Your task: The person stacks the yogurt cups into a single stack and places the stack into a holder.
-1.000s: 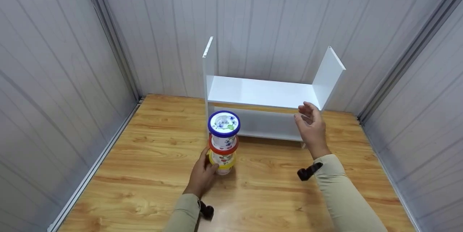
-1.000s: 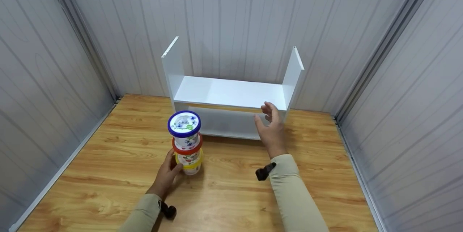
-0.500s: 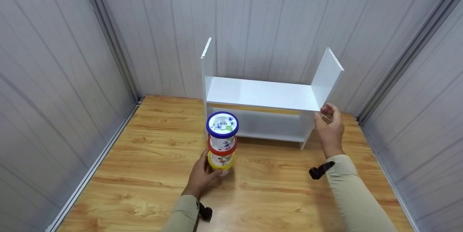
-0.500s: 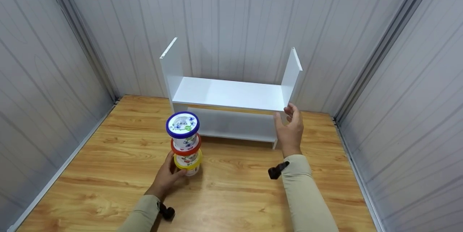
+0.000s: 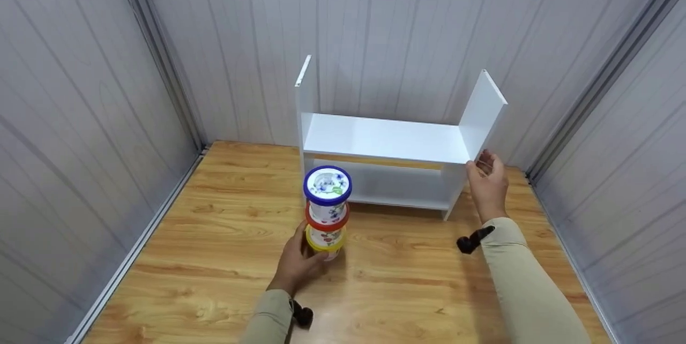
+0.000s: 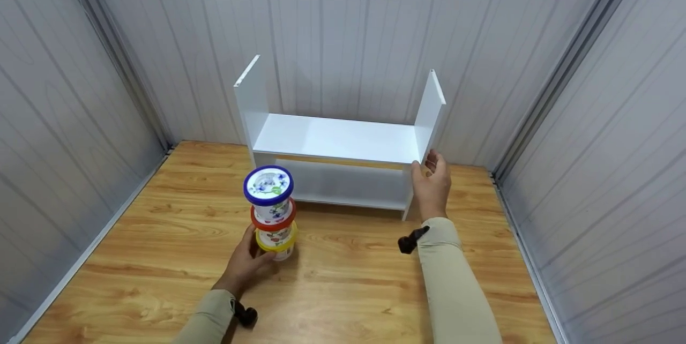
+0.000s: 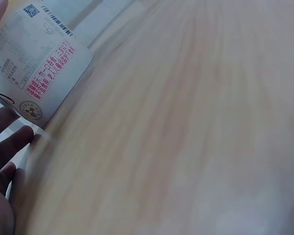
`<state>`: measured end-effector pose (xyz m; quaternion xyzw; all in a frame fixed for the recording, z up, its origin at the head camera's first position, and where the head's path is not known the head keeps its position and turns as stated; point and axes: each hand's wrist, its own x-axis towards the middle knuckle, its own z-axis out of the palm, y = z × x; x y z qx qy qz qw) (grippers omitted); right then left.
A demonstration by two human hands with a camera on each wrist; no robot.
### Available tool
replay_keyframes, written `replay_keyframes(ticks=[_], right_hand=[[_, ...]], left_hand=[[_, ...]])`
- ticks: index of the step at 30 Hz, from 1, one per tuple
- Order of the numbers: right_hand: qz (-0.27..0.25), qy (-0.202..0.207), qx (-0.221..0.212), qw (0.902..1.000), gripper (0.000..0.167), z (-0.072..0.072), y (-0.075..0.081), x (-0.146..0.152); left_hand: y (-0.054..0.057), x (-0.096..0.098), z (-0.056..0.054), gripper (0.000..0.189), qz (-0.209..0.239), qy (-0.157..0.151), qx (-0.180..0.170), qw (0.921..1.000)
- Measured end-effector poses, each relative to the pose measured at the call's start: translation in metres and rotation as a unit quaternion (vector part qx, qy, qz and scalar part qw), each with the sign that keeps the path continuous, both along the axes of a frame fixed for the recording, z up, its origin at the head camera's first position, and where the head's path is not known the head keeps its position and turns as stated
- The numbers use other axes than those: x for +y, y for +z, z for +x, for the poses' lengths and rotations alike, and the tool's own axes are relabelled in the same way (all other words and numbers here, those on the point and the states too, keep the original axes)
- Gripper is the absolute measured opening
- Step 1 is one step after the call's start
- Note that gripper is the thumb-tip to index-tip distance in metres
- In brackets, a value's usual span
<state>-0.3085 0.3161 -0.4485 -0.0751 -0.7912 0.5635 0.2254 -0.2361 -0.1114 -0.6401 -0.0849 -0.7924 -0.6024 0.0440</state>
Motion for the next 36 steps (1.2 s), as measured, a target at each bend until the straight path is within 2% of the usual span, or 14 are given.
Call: replay_keyframes(ticks=[9,17,25,31,36], right_hand=[[-0.020,0.000,-0.052,0.9984,0.073,-0.013,0.002,-0.003],[-0.018,-0.007,-0.052,0.9984,0.072,-0.023,-0.001,-0.004],[-0.038,0.003,-0.053,0.9979,0.070,-0.026,-0.006,-0.003],[-0.057,0.006,-0.093,0.9940,0.077,-0.029,-0.003,-0.001],[-0.061,0.018,-0.113,0.9915,0.082,-0.029,-0.006,-0.001]], left_hand=[[0.001,-0.002,-0.001,0.100,-0.010,0.002,-0.005,0.9999],[0.001,-0.001,-0.001,0.103,-0.006,0.009,-0.010,0.9999],[-0.001,-0.002,0.002,0.104,0.010,-0.006,-0.003,0.9999],[-0.002,-0.002,-0.002,0.102,0.017,-0.012,0.008,0.9998],[-0.002,-0.001,-0.001,0.107,0.006,-0.006,-0.003,1.0000]])
